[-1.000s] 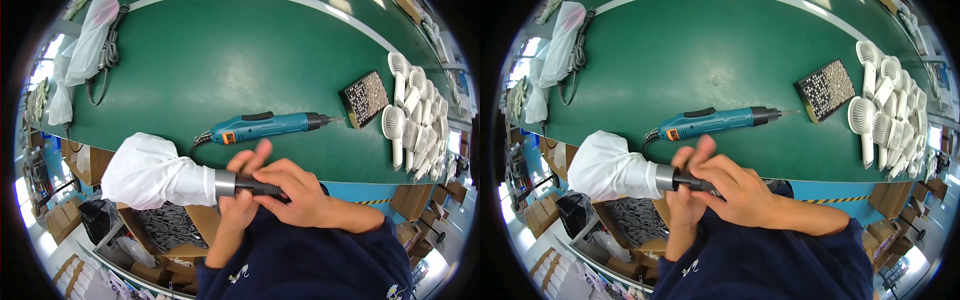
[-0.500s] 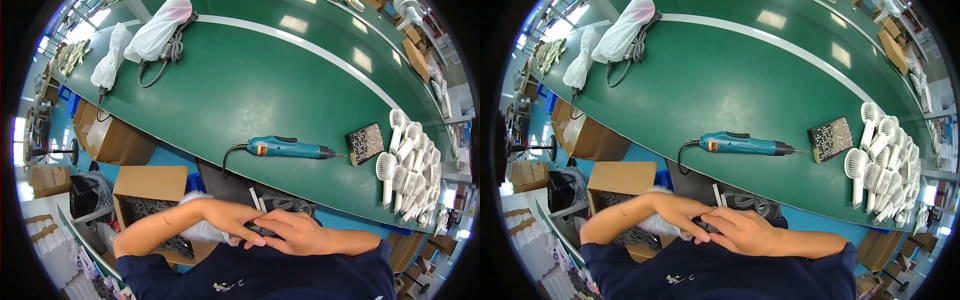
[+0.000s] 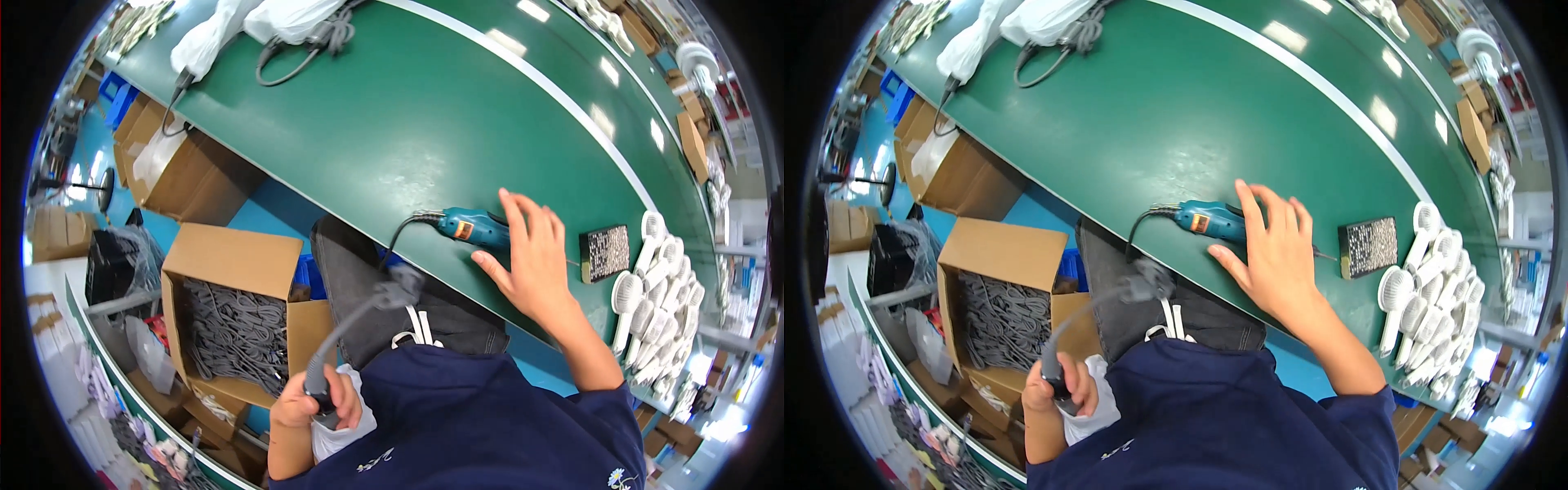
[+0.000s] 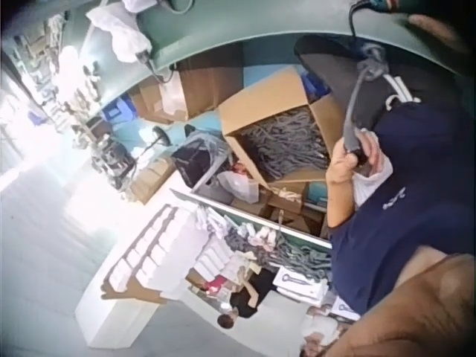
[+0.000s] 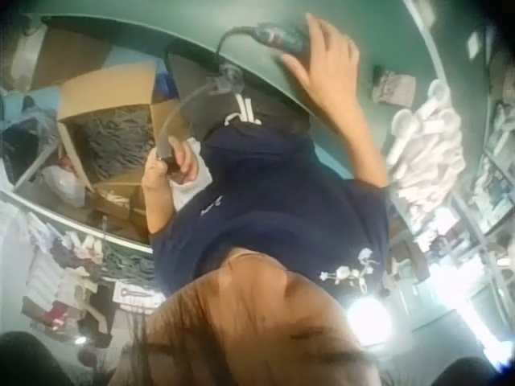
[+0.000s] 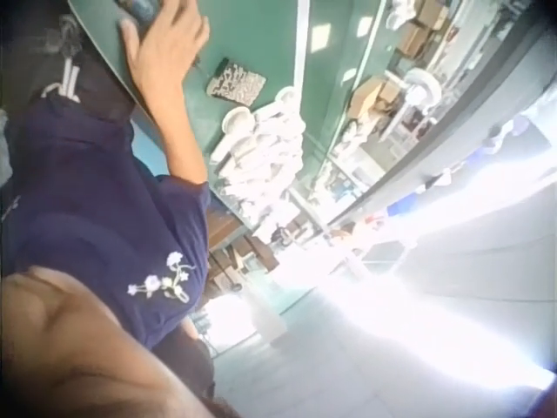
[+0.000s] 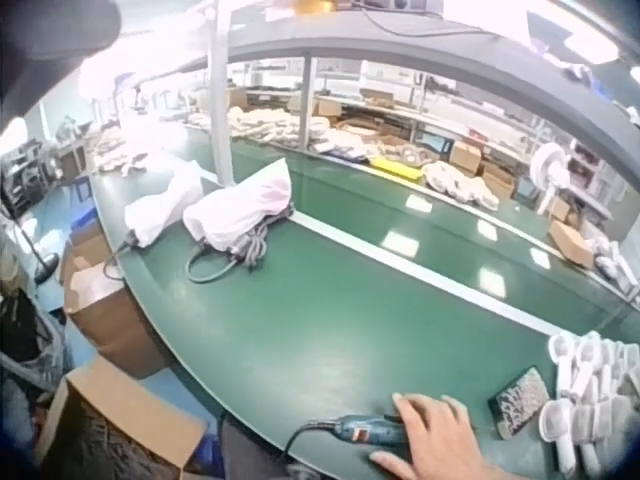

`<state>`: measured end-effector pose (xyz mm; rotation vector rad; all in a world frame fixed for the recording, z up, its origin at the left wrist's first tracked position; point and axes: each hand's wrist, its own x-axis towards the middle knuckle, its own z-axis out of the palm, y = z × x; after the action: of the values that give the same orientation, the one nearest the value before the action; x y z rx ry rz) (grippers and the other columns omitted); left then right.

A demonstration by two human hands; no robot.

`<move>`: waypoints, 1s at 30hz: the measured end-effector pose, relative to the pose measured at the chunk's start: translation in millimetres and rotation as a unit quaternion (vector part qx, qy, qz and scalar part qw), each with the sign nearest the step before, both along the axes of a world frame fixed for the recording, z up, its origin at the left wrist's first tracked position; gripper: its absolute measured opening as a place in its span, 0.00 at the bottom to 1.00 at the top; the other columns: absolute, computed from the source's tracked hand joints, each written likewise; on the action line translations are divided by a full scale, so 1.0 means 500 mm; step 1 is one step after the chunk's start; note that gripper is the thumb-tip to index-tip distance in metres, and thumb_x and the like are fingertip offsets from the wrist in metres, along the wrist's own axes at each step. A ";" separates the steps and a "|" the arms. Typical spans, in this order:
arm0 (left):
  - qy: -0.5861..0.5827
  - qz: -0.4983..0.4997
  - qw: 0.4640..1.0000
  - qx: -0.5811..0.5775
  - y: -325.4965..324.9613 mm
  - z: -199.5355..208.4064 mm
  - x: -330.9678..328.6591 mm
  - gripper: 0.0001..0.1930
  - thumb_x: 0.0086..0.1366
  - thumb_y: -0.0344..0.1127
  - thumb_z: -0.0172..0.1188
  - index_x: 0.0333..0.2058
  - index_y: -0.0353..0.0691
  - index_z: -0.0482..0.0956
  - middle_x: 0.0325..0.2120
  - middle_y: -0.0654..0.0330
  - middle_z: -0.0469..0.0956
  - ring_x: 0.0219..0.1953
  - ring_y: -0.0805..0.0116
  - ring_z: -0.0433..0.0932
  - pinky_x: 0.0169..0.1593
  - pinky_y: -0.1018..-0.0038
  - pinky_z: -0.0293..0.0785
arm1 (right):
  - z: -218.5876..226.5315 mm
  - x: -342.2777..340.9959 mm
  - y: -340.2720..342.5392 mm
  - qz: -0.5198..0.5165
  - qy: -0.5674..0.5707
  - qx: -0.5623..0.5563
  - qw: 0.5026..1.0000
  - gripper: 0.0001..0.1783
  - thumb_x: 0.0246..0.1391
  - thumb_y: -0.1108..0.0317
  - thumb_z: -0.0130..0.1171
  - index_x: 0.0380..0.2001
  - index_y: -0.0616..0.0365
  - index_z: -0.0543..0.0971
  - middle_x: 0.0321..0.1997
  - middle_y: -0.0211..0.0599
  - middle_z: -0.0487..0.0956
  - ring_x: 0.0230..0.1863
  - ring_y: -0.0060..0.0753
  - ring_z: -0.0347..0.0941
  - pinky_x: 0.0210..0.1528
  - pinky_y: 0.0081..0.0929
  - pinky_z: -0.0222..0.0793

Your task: The person assembles components of a hair dryer by securing them with an electric screwdriver at a production workstation.

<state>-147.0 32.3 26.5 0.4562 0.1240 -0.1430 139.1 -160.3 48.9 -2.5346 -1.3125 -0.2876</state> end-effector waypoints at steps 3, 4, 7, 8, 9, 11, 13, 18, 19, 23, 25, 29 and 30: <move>0.037 0.122 0.989 0.077 0.000 -0.014 0.009 0.24 0.60 0.50 0.61 0.35 0.32 0.66 0.26 0.52 0.70 0.26 0.57 0.76 0.26 0.70 0.70 | -0.048 0.005 -0.012 -0.001 0.008 -0.038 0.999 0.35 0.42 0.55 0.68 0.51 0.61 0.70 0.43 0.41 0.74 0.44 0.46 0.70 0.48 0.39 0.65; 0.036 0.131 0.987 0.082 -0.002 -0.023 0.025 0.24 0.60 0.51 0.61 0.35 0.34 0.66 0.26 0.55 0.68 0.24 0.60 0.75 0.25 0.72 0.69 | -0.053 0.013 -0.014 0.002 0.033 -0.036 0.999 0.35 0.41 0.56 0.69 0.51 0.61 0.70 0.42 0.43 0.74 0.43 0.47 0.71 0.46 0.37 0.66; 0.039 0.153 0.984 0.080 -0.001 -0.053 0.101 0.17 0.67 0.48 0.54 0.38 0.38 0.66 0.26 0.63 0.63 0.17 0.71 0.67 0.22 0.76 0.61 | -0.030 0.036 -0.034 0.012 0.063 0.057 0.996 0.32 0.45 0.61 0.67 0.50 0.64 0.68 0.42 0.49 0.73 0.40 0.51 0.73 0.42 0.36 0.69; 0.037 0.142 0.986 0.080 -0.001 -0.069 0.122 0.16 0.69 0.47 0.49 0.37 0.38 0.66 0.26 0.63 0.63 0.18 0.73 0.66 0.23 0.78 0.61 | -0.011 0.038 -0.039 -0.019 0.125 0.127 0.984 0.30 0.53 0.59 0.61 0.52 0.66 0.65 0.42 0.47 0.73 0.39 0.47 0.74 0.41 0.35 0.70; 0.058 0.132 0.986 0.083 -0.003 -0.071 0.146 0.16 0.71 0.48 0.45 0.37 0.38 0.65 0.26 0.64 0.63 0.18 0.73 0.66 0.23 0.79 0.61 | -0.032 0.051 -0.062 -0.047 0.176 0.245 0.952 0.31 0.59 0.52 0.53 0.55 0.64 0.62 0.42 0.43 0.71 0.35 0.40 0.73 0.38 0.33 0.70; 0.083 0.145 0.985 0.030 -0.019 -0.078 0.173 0.18 0.72 0.50 0.41 0.37 0.38 0.65 0.26 0.63 0.63 0.17 0.73 0.65 0.22 0.79 0.61 | 0.034 0.045 -0.024 -0.064 0.363 0.463 0.806 0.40 0.56 0.35 0.48 0.56 0.59 0.59 0.40 0.37 0.65 0.26 0.28 0.67 0.29 0.26 0.66; 0.077 0.150 0.986 -0.006 -0.040 -0.081 0.187 0.20 0.72 0.51 0.40 0.36 0.38 0.65 0.25 0.63 0.63 0.16 0.73 0.65 0.21 0.79 0.60 | 0.058 0.038 -0.019 0.061 0.371 0.553 0.744 0.46 0.48 0.26 0.48 0.51 0.58 0.62 0.36 0.34 0.65 0.21 0.26 0.65 0.23 0.23 0.63; 0.106 0.156 0.982 0.014 -0.063 -0.075 0.200 0.22 0.72 0.54 0.37 0.33 0.39 0.65 0.22 0.63 0.62 0.14 0.74 0.63 0.19 0.80 0.59 | 0.095 -0.065 0.051 0.229 0.460 0.682 0.521 0.33 0.50 0.38 0.59 0.44 0.55 0.64 0.30 0.28 0.66 0.13 0.18 0.61 0.14 0.18 0.59; 0.113 0.160 0.981 0.014 -0.063 -0.074 0.196 0.22 0.72 0.54 0.37 0.33 0.39 0.65 0.22 0.63 0.62 0.14 0.74 0.63 0.19 0.80 0.59 | 0.100 -0.087 0.073 0.258 0.459 0.687 0.502 0.31 0.53 0.41 0.58 0.44 0.56 0.65 0.29 0.29 0.66 0.12 0.18 0.61 0.13 0.18 0.60; 0.110 0.155 0.982 0.016 -0.065 -0.069 0.198 0.22 0.73 0.53 0.38 0.33 0.39 0.66 0.22 0.64 0.63 0.16 0.73 0.66 0.23 0.79 0.61 | 0.080 -0.136 0.146 0.339 0.425 0.669 0.507 0.30 0.55 0.39 0.54 0.44 0.56 0.66 0.26 0.33 0.70 0.10 0.21 0.62 0.10 0.20 0.60; 0.119 0.159 0.979 0.036 -0.067 -0.060 0.199 0.22 0.73 0.53 0.38 0.33 0.38 0.66 0.22 0.64 0.63 0.16 0.73 0.66 0.23 0.80 0.61 | 0.062 -0.151 0.170 0.345 0.443 0.666 0.491 0.32 0.56 0.37 0.51 0.43 0.56 0.65 0.25 0.36 0.70 0.10 0.23 0.63 0.08 0.21 0.61; 0.155 0.176 0.970 0.065 -0.069 -0.057 0.191 0.22 0.72 0.54 0.38 0.33 0.38 0.67 0.21 0.65 0.64 0.16 0.73 0.66 0.23 0.80 0.60 | 0.048 -0.160 0.176 0.353 0.433 0.663 0.498 0.34 0.55 0.35 0.49 0.43 0.57 0.64 0.24 0.37 0.70 0.09 0.24 0.63 0.07 0.21 0.60; 0.146 0.177 0.972 0.051 -0.069 -0.059 0.186 0.23 0.72 0.54 0.38 0.34 0.38 0.68 0.21 0.64 0.64 0.16 0.73 0.66 0.23 0.80 0.60 | 0.045 -0.161 0.177 0.356 0.439 0.654 0.503 0.34 0.54 0.33 0.49 0.42 0.58 0.64 0.24 0.38 0.70 0.09 0.24 0.62 0.07 0.21 0.61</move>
<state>-53.9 -2.3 -2.8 0.5071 0.5013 0.1491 58.4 -71.8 71.3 -0.4876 -0.8658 0.1795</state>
